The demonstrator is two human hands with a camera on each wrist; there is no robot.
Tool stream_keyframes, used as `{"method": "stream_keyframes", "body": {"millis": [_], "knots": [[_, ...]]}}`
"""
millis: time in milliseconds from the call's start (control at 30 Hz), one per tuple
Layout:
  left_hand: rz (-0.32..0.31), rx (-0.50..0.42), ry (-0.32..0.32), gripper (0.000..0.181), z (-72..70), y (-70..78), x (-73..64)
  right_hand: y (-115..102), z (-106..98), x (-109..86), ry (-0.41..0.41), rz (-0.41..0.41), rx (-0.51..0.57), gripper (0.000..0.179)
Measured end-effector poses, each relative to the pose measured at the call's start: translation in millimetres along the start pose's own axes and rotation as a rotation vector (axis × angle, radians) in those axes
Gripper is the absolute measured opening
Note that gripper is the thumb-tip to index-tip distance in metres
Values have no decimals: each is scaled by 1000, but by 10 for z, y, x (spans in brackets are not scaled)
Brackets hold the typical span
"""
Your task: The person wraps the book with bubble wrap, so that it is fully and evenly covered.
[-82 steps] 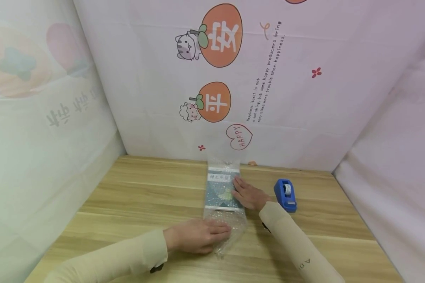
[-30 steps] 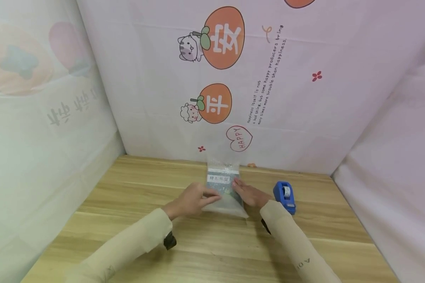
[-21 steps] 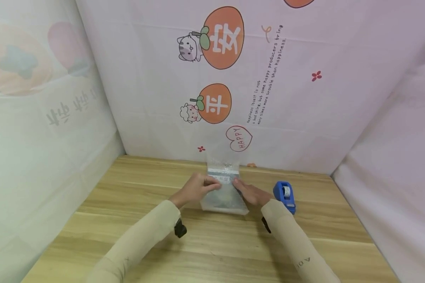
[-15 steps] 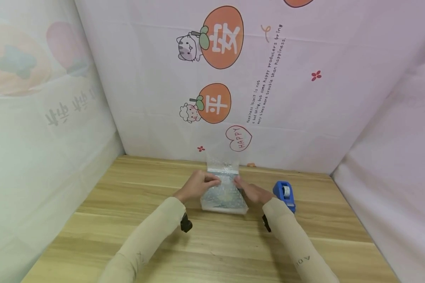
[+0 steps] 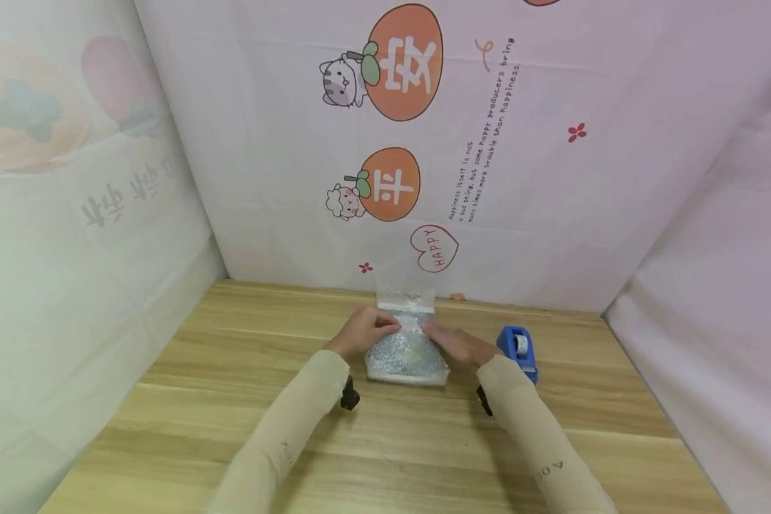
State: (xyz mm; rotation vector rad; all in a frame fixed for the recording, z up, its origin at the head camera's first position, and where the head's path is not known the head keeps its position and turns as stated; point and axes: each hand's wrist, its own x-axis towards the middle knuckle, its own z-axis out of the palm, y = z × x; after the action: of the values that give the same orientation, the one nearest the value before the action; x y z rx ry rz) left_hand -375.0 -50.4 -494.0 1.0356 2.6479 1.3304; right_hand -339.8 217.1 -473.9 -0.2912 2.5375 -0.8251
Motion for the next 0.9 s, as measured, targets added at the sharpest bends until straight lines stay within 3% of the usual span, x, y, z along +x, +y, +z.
{"method": "stream_keyframes", "body": {"millis": [200,333,700,900], "knots": [[-24,56,6,16,75,-92,-5,6,51,76,-7,-78,-225,104],[-46,96,20,14,126,-139,1,3,78,66,-10,-87,-254,112],[-55,165,72,11,155,-82,39,-32,99,40,17,-113,-302,121],[-53,215,61,13,179,-81,58,-11,136,32,55,-152,-325,121]]}}
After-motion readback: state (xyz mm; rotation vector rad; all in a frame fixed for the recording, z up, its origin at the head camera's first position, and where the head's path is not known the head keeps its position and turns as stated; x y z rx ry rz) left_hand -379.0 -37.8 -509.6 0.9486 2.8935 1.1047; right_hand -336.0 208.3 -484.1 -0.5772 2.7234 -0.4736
